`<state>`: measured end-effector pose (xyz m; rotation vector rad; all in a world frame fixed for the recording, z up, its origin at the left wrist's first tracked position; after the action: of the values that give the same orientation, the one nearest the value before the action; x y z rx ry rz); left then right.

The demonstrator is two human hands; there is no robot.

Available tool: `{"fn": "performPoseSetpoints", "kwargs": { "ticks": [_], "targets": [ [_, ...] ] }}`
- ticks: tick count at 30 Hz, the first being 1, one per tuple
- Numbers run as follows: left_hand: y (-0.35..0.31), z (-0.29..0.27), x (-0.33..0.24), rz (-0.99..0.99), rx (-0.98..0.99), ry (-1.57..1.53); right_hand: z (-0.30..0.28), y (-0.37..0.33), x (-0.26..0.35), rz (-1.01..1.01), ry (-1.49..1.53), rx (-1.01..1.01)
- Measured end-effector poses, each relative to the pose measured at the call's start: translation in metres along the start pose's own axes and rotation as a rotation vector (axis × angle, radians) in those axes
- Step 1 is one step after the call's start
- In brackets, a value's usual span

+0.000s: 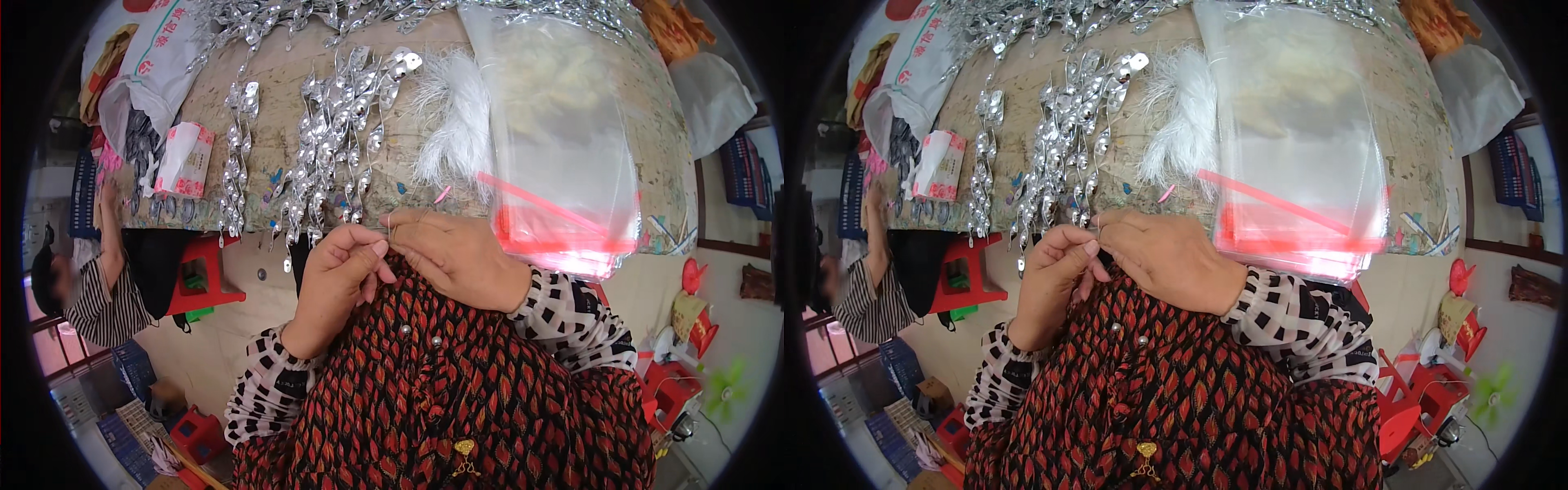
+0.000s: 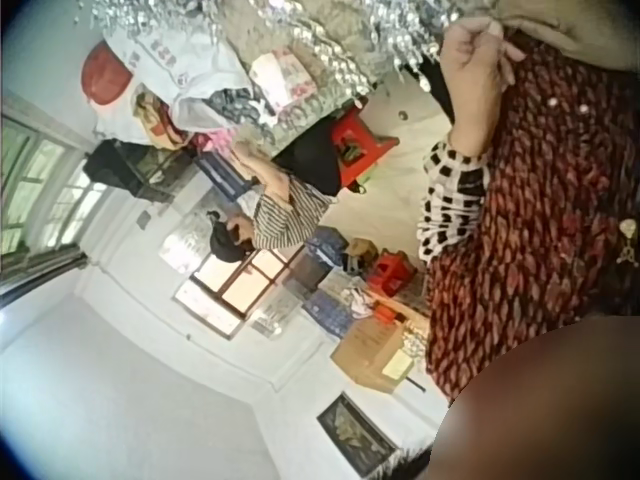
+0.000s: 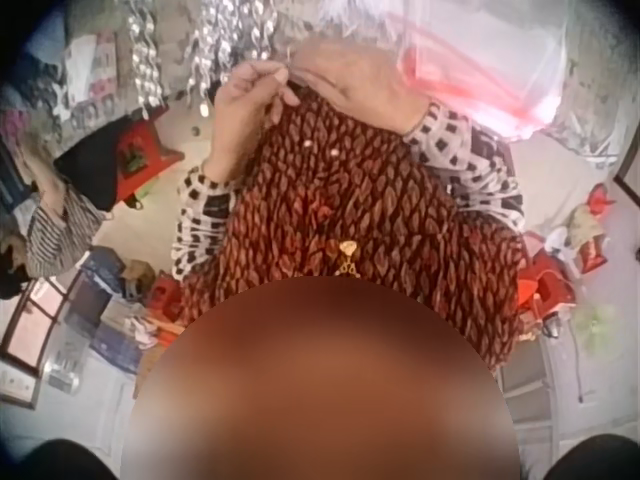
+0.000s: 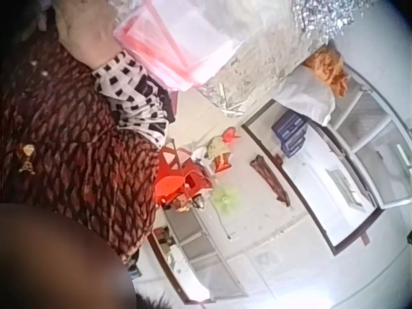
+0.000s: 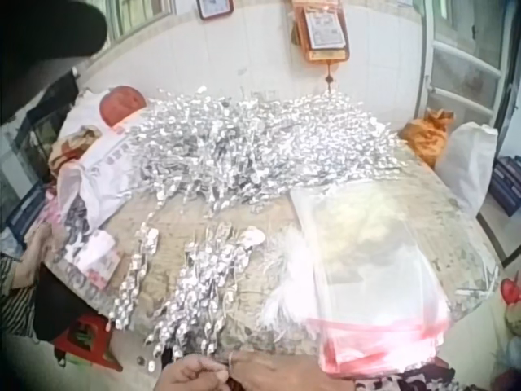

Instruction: Inspecting and packaging silver tinsel decorative strings into plastic bags.

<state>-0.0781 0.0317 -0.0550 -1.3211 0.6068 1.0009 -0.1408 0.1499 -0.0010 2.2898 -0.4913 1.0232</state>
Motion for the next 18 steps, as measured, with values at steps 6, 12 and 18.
{"fn": "performPoseSetpoints", "kwargs": {
  "ticks": [6,12,18],
  "targets": [
    [0.000,-0.001,0.001,-0.052,0.020,-0.016,0.011,-0.003,0.018,-0.176,-0.223,0.164],
    [-0.001,-0.008,-0.004,-0.115,-0.005,0.009,0.013,-0.001,0.027,-0.208,-0.227,0.237],
    [0.004,-0.007,-0.001,-0.216,0.044,-0.015,-0.001,0.006,-0.009,0.239,-0.004,0.231]
  ]
}}
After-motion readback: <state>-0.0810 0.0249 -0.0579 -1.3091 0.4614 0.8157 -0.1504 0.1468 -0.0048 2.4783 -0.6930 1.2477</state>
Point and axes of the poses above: each hand's wrist, its own y-axis towards the middle knuckle, its own z-axis out of the palm, x = y × z, the point moved 9 cm from there along y, towards the middle knuckle, and after that the axes turned 3 degrees about x, right-handed, at the moved point
